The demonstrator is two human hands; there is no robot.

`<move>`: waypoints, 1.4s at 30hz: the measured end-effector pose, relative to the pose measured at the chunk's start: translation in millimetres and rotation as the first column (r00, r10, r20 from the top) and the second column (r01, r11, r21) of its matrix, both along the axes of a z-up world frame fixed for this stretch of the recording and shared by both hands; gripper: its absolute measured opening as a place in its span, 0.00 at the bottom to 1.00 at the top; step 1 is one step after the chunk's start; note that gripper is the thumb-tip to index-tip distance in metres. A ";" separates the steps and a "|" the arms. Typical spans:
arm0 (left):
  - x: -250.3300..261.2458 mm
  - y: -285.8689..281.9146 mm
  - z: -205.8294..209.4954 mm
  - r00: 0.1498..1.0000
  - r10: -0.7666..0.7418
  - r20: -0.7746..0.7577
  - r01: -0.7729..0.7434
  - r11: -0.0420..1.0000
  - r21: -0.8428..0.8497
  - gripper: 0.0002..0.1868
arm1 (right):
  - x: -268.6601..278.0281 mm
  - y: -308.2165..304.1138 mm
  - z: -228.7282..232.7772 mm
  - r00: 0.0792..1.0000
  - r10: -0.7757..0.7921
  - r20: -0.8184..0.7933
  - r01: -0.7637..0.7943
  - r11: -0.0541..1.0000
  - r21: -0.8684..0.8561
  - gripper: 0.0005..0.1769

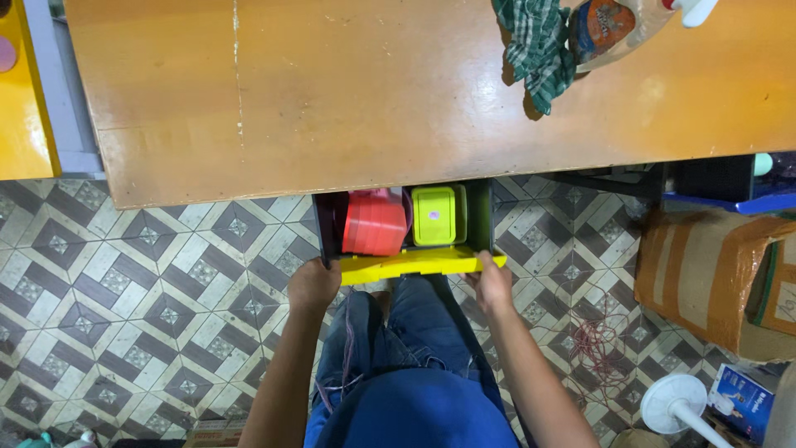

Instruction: The person cleans a purple water bottle with a spray cleaner and a cloth, then places it on a yellow stool with other bottles. They then open a drawer, remove a purple food container, and separate its lid from the base on the table.

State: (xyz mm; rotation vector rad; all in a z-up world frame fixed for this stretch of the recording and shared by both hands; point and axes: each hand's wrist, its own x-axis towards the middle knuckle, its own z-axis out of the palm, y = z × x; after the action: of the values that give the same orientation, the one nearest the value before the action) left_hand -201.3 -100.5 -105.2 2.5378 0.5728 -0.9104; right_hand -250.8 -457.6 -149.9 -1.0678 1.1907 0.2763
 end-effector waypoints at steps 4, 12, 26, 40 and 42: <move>-21.5 12.0 -17.4 0.975 -0.058 0.212 0.046 0.997 0.062 0.31 | -27.5 -6.6 16.4 0.986 0.152 -0.070 -0.154 0.988 -0.024 0.24; -57.1 13.5 -71.8 0.982 -0.099 0.163 0.094 0.995 0.034 0.25 | 16.6 -4.6 59.7 0.636 0.726 -0.262 -0.641 0.307 -0.703 0.33; -52.8 3.3 -6.5 0.973 -0.050 0.223 0.067 0.995 -0.071 0.37 | 0.5 12.2 50.6 0.443 0.755 -0.484 -0.765 0.037 -0.643 0.18; -131.4 11.3 -17.4 0.883 -0.059 0.465 0.108 0.991 -0.079 0.24 | -60.4 24.0 44.4 0.657 0.656 -0.371 -0.584 0.132 -0.801 0.13; -140.3 14.0 -12.7 0.915 -0.064 0.399 0.115 0.988 -0.105 0.25 | -71.9 22.7 42.2 0.654 0.653 -0.382 -0.603 0.145 -0.785 0.13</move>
State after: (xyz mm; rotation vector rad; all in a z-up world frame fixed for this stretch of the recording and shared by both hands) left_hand -341.6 -86.5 -117.9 2.5461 0.2658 -0.4212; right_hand -322.7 -434.9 -107.7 -2.5506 0.6821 0.2696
